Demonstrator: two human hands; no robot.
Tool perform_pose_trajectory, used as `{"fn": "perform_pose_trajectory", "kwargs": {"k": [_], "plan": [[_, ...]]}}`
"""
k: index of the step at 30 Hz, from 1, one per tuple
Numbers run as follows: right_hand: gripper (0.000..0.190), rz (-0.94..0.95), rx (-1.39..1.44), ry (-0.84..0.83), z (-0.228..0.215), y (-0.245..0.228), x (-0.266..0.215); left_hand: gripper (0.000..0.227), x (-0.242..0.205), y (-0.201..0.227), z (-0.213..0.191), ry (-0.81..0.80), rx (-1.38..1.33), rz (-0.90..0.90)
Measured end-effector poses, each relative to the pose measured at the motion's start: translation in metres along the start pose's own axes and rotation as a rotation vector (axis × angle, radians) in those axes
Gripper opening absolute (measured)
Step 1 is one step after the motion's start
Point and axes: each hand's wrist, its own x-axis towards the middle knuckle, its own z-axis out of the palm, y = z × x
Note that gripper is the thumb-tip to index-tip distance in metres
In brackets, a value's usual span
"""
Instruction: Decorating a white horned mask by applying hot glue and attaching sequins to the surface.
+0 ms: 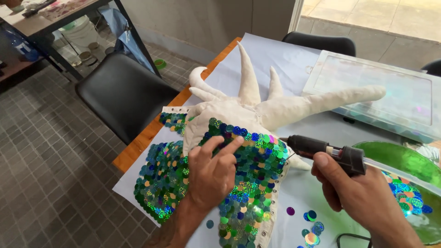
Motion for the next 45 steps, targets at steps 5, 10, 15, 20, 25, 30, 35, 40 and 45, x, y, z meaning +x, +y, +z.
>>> {"fn": "perform_pose_trajectory", "kwargs": {"k": [5,10,15,20,25,30,35,40,45], "plan": [[0.061,0.030,-0.001,-0.013,0.001,-0.001,0.000,0.016,0.007,-0.010,-0.001,-0.071,0.116,0.113],[0.063,0.110,-0.012,0.010,-0.002,-0.004,-0.001,0.014,0.016,-0.015,-0.003,-0.070,0.202,0.187],[0.064,0.143,-0.015,-0.010,-0.003,-0.009,-0.001,0.011,0.020,-0.015,-0.003,-0.057,0.257,0.254],[0.057,0.107,0.108,-0.003,-0.003,0.003,0.002,0.010,0.018,-0.014,-0.001,-0.067,0.290,0.250],[0.053,-0.061,0.410,-0.049,-0.004,0.018,0.003,0.013,0.022,-0.010,-0.008,-0.112,0.153,0.168],[0.044,-0.153,0.632,-0.005,-0.009,0.010,-0.005,0.018,0.022,-0.013,-0.013,-0.082,0.073,0.240],[0.045,-0.228,0.630,-0.037,-0.008,0.025,0.004,0.019,0.025,-0.014,-0.011,-0.104,0.126,0.278],[0.044,-0.267,0.644,-0.039,-0.010,0.027,0.005,0.020,0.023,-0.013,-0.006,-0.113,0.053,0.187],[0.047,-0.339,0.677,-0.071,-0.008,0.034,0.011,0.018,0.027,-0.016,-0.004,-0.095,0.121,0.255]]}}
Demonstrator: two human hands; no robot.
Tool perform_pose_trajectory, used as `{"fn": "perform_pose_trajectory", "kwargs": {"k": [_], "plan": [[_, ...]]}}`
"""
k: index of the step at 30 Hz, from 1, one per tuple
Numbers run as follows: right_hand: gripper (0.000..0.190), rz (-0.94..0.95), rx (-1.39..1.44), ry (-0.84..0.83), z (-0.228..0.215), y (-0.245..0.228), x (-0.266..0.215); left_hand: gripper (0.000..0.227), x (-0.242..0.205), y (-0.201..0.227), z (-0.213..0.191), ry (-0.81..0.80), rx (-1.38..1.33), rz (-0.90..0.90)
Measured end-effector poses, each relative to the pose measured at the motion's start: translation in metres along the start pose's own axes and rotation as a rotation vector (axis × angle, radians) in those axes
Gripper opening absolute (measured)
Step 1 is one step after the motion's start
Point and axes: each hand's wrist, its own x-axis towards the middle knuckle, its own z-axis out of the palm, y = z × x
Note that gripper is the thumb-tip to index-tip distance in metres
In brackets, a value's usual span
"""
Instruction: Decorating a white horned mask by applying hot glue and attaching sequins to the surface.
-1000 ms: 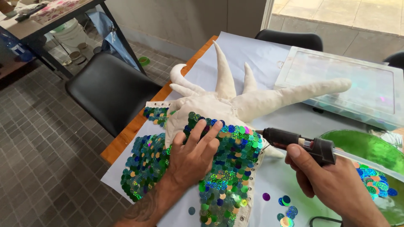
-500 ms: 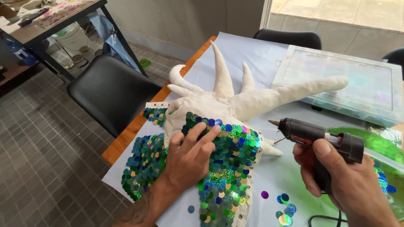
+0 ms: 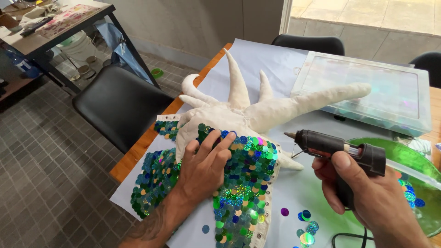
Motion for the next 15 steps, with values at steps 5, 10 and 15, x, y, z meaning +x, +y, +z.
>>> {"fn": "perform_pose_trajectory", "kwargs": {"k": [5,10,15], "plan": [[0.046,0.016,-0.032,0.027,0.004,-0.010,-0.005,0.020,0.004,-0.002,-0.003,-0.047,0.006,0.009],[0.046,-0.140,0.064,-0.059,-0.004,0.001,-0.002,0.023,0.011,0.004,-0.010,-0.062,-0.028,-0.013],[0.052,-0.174,0.123,-0.094,-0.006,-0.004,-0.002,0.024,0.029,0.053,-0.035,-0.015,-0.258,-0.163]]}}
